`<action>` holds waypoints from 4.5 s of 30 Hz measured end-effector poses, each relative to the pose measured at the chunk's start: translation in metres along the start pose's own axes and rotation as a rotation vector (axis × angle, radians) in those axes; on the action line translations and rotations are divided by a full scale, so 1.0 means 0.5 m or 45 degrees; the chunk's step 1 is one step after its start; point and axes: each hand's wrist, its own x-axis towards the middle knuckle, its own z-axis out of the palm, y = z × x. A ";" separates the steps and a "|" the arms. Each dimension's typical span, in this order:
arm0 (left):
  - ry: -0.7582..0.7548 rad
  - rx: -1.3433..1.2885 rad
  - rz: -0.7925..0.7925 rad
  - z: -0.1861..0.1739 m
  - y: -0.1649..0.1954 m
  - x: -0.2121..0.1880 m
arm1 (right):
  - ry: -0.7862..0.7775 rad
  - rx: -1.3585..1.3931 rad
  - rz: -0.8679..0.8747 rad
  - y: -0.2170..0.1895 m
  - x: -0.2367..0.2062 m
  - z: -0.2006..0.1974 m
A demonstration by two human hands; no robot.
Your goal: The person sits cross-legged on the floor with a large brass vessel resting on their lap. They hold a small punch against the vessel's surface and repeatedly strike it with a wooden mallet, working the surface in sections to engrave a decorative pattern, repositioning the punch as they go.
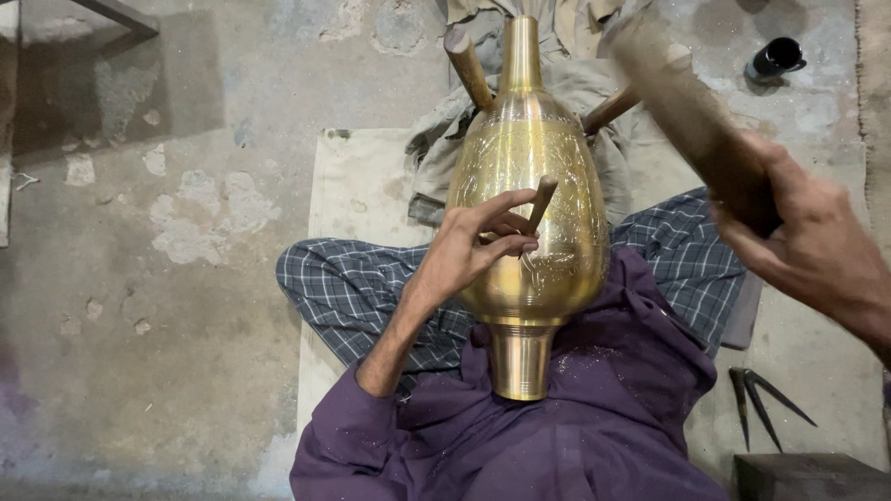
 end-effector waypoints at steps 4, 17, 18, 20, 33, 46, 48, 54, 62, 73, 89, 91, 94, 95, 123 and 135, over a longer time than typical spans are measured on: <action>-0.036 0.021 0.001 0.000 -0.005 0.004 | -0.225 -0.319 0.101 -0.004 -0.008 0.000; -0.091 0.046 0.048 -0.002 -0.006 0.002 | -0.045 -0.039 0.003 -0.021 -0.015 -0.008; -0.101 0.053 0.049 -0.003 -0.003 0.002 | -0.109 -0.148 0.052 -0.021 -0.017 -0.007; -0.116 0.059 0.048 -0.003 0.003 0.001 | -0.241 -0.370 0.145 -0.021 -0.022 -0.007; -0.181 0.048 0.083 -0.006 0.022 0.001 | -0.085 -0.212 0.059 -0.017 -0.045 0.021; -0.224 0.078 0.097 -0.008 0.014 -0.004 | -0.033 -0.059 0.108 -0.012 -0.058 0.044; -0.246 0.057 0.103 -0.008 0.009 -0.004 | -0.023 -0.168 0.071 -0.017 -0.060 0.040; -0.255 0.098 0.172 -0.003 -0.006 -0.003 | -0.005 0.251 0.201 -0.024 -0.063 0.042; -0.288 0.072 0.198 -0.008 -0.006 -0.007 | -0.318 -0.509 0.169 -0.048 -0.061 0.022; -0.258 0.079 0.213 -0.008 -0.010 -0.015 | 0.110 0.331 0.115 -0.026 -0.075 0.043; -0.305 -0.010 0.199 -0.010 -0.016 -0.028 | -0.006 0.341 0.168 -0.057 -0.051 0.007; -0.294 0.009 0.215 -0.009 -0.017 -0.031 | -0.124 -0.085 0.115 -0.049 -0.056 0.005; -0.290 -0.020 0.182 -0.010 -0.019 -0.037 | 0.067 0.235 0.107 -0.041 -0.062 0.012; -0.288 -0.040 0.158 -0.011 -0.020 -0.040 | 0.191 0.504 0.116 -0.038 -0.063 0.015; 0.341 -0.198 0.188 0.062 -0.114 -0.097 | -0.269 -0.393 -0.237 -0.060 0.104 -0.073; 0.302 -0.241 0.137 0.054 -0.092 -0.099 | -0.402 -0.422 -0.182 -0.111 0.126 -0.074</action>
